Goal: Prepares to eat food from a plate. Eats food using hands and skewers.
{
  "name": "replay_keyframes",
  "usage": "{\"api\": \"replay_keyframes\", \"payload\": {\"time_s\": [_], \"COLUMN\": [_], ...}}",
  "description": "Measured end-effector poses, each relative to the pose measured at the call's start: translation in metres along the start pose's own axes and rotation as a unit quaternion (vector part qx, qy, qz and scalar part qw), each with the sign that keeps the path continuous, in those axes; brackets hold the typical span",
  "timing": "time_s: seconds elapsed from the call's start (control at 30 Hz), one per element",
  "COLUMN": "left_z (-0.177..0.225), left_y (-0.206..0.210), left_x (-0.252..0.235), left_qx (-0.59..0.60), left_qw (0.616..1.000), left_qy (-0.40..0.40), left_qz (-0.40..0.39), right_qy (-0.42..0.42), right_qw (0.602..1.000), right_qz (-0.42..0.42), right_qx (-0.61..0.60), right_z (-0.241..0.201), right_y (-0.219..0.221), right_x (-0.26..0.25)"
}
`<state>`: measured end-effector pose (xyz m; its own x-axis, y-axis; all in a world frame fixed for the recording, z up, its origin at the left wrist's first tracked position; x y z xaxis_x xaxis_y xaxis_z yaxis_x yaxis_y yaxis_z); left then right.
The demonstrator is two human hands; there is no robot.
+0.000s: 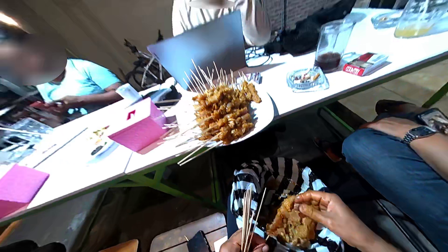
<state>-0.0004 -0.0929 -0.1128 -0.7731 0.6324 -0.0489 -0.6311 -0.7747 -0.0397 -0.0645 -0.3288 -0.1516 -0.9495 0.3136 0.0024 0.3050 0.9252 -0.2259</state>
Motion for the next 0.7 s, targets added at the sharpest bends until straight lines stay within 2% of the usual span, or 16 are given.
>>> {"api": "replay_keyframes", "payload": {"time_s": [0.1, 0.2, 0.3, 0.37, 0.43, 0.57, 0.63, 0.7], "left_z": [0.038, 0.101, 0.171, 0.200, 0.206, 0.188, 0.186, 0.186], "left_y": [-0.017, -0.040, -0.048, -0.043, -0.041, -0.047, -0.050, -0.048], "left_x": [-0.027, -0.072, -0.123, -0.155, -0.182, -0.204, -0.201, -0.192], "left_qx": [-0.065, -0.187, -0.395, -0.499, -0.567, -0.634, -0.642, -0.658], "left_qw": [0.993, 0.956, 0.856, 0.784, 0.745, 0.714, 0.711, 0.701], "left_qy": [0.099, 0.224, 0.322, 0.361, 0.352, 0.280, 0.271, 0.270], "left_qz": [-0.002, 0.040, 0.092, 0.070, 0.009, -0.098, -0.095, -0.057], "right_qy": [-0.051, -0.057, -0.099, -0.119, -0.126, -0.136, -0.134, -0.135], "right_qw": [0.987, 0.984, 0.978, 0.976, 0.977, 0.977, 0.978, 0.978], "right_qz": [0.033, 0.018, 0.028, 0.034, 0.035, 0.033, 0.032, 0.031], "right_qx": [0.149, 0.170, 0.181, 0.177, 0.170, 0.162, 0.155, 0.154], "right_z": [-0.004, -0.010, -0.015, -0.018, -0.019, -0.013, -0.008, -0.006], "right_y": [0.000, 0.003, 0.000, -0.003, -0.005, -0.010, -0.010, -0.009], "right_x": [0.006, 0.012, 0.014, 0.015, 0.017, 0.019, 0.019, 0.017]}}
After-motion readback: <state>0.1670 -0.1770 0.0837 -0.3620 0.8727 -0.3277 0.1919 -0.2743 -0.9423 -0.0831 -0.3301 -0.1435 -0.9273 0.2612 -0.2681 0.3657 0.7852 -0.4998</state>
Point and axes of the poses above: each hand's wrist, its own x-axis away from the middle knuckle, its own y-axis out of the palm, z = x × y, the point moved 9 cm from there along -x, towards the middle knuckle, and after that the axes turned 12 degrees about x, right-handed, at the moved point
